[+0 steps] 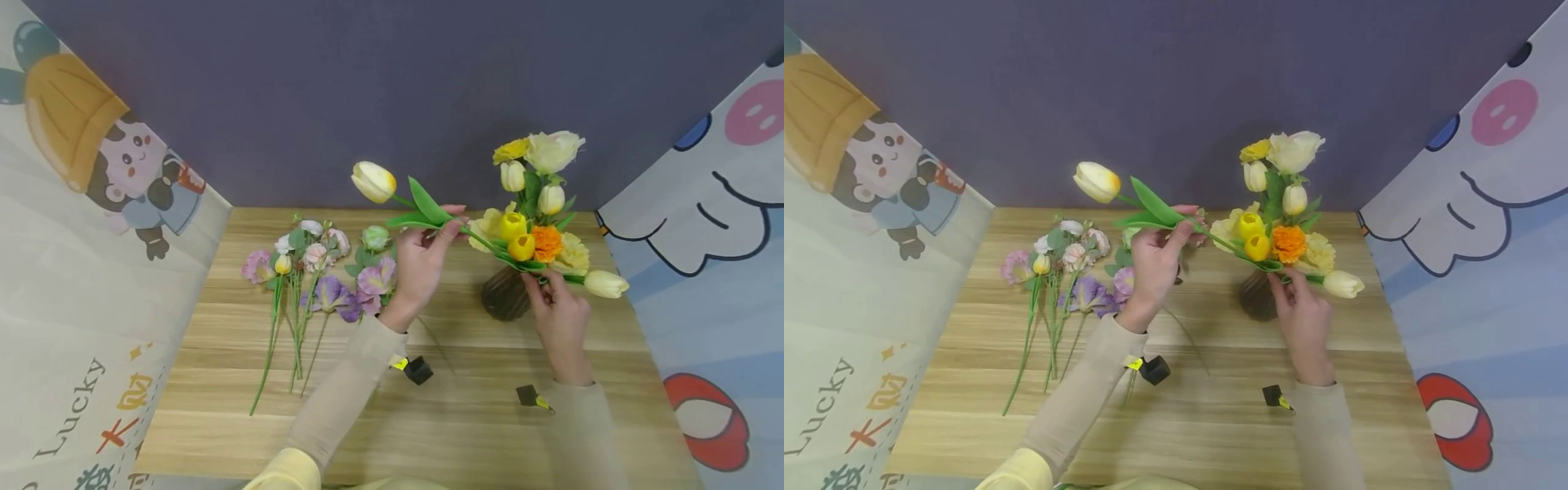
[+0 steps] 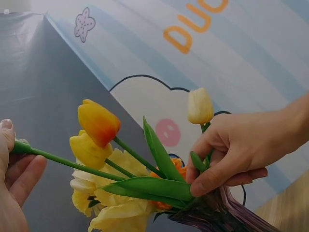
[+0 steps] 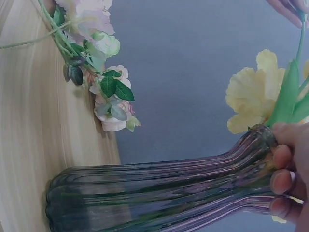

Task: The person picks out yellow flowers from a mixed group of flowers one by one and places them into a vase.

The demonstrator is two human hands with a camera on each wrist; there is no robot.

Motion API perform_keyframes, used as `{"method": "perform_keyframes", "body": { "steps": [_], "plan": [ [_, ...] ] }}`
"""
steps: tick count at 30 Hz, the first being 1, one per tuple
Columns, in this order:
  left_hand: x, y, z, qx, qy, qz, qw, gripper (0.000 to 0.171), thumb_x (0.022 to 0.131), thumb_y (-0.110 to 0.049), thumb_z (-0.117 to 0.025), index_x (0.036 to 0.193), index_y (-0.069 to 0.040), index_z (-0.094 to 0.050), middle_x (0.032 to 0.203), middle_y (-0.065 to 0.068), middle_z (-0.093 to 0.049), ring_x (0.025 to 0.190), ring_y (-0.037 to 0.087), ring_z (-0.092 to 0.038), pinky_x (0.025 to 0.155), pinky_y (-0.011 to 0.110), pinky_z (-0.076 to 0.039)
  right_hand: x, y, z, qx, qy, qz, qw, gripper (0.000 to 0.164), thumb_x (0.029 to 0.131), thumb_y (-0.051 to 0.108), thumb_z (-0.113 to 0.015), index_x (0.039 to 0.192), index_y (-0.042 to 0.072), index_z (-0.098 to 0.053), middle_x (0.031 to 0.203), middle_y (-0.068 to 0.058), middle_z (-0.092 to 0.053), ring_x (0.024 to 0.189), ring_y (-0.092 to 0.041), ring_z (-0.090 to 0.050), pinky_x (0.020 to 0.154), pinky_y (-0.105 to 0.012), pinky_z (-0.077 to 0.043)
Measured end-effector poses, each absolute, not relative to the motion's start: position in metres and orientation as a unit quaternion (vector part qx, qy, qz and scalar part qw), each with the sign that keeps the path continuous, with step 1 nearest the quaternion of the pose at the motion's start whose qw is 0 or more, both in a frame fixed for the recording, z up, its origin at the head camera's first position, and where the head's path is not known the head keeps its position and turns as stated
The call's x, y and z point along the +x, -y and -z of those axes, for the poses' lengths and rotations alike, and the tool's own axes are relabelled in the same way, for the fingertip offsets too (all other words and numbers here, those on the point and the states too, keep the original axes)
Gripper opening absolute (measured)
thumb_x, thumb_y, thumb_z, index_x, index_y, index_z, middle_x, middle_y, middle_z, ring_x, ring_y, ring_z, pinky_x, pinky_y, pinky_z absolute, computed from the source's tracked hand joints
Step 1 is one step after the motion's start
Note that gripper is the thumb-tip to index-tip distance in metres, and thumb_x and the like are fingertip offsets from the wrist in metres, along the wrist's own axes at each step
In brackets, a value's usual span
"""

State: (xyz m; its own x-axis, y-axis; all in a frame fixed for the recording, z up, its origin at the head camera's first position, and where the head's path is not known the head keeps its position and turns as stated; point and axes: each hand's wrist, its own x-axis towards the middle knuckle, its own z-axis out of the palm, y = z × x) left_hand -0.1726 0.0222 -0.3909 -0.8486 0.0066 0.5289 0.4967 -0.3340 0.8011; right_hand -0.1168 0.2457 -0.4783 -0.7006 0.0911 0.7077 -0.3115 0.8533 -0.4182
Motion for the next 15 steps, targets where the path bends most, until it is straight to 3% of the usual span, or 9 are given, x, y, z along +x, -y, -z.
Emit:
{"method": "perform_keyframes", "body": {
  "steps": [7,11,15],
  "plan": [
    [-0.1714,-0.02,0.3914,-0.234,0.571,0.774,0.142,0.019,0.097,0.012,-0.061,0.114,0.019,-0.065,0.111,0.037,-0.067,0.091,0.052,-0.069,0.081,0.044,-0.065,-0.1148,-0.2475,0.4777,0.057,0.854,-0.345,0.385,0.028,0.085,0.004,-0.085,0.109,-0.002,-0.072,0.058,-0.01,-0.064,0.056,0.012,-0.043,0.053,-0.003,-0.035],
    [-0.1698,-0.0208,0.3927,-0.237,0.569,0.776,0.135,0.019,0.097,0.013,-0.061,0.114,0.019,-0.064,0.114,0.037,-0.067,0.094,0.053,-0.068,0.083,0.047,-0.064,-0.1169,-0.2453,0.4724,0.068,0.842,-0.376,0.382,0.018,0.086,-0.004,-0.08,0.103,-0.002,-0.072,0.053,-0.008,-0.06,0.052,0.013,-0.043,0.047,-0.005,-0.032],
    [-0.1674,-0.0217,0.3925,-0.238,0.576,0.772,0.126,0.02,0.096,0.012,-0.062,0.115,0.019,-0.064,0.116,0.036,-0.067,0.093,0.051,-0.069,0.084,0.043,-0.064,-0.1198,-0.2437,0.4692,0.069,0.842,-0.379,0.378,0.016,0.085,-0.007,-0.079,0.098,-0.001,-0.071,0.054,-0.007,-0.058,0.053,0.01,-0.04,0.048,-0.007,-0.029]
  ]
}}
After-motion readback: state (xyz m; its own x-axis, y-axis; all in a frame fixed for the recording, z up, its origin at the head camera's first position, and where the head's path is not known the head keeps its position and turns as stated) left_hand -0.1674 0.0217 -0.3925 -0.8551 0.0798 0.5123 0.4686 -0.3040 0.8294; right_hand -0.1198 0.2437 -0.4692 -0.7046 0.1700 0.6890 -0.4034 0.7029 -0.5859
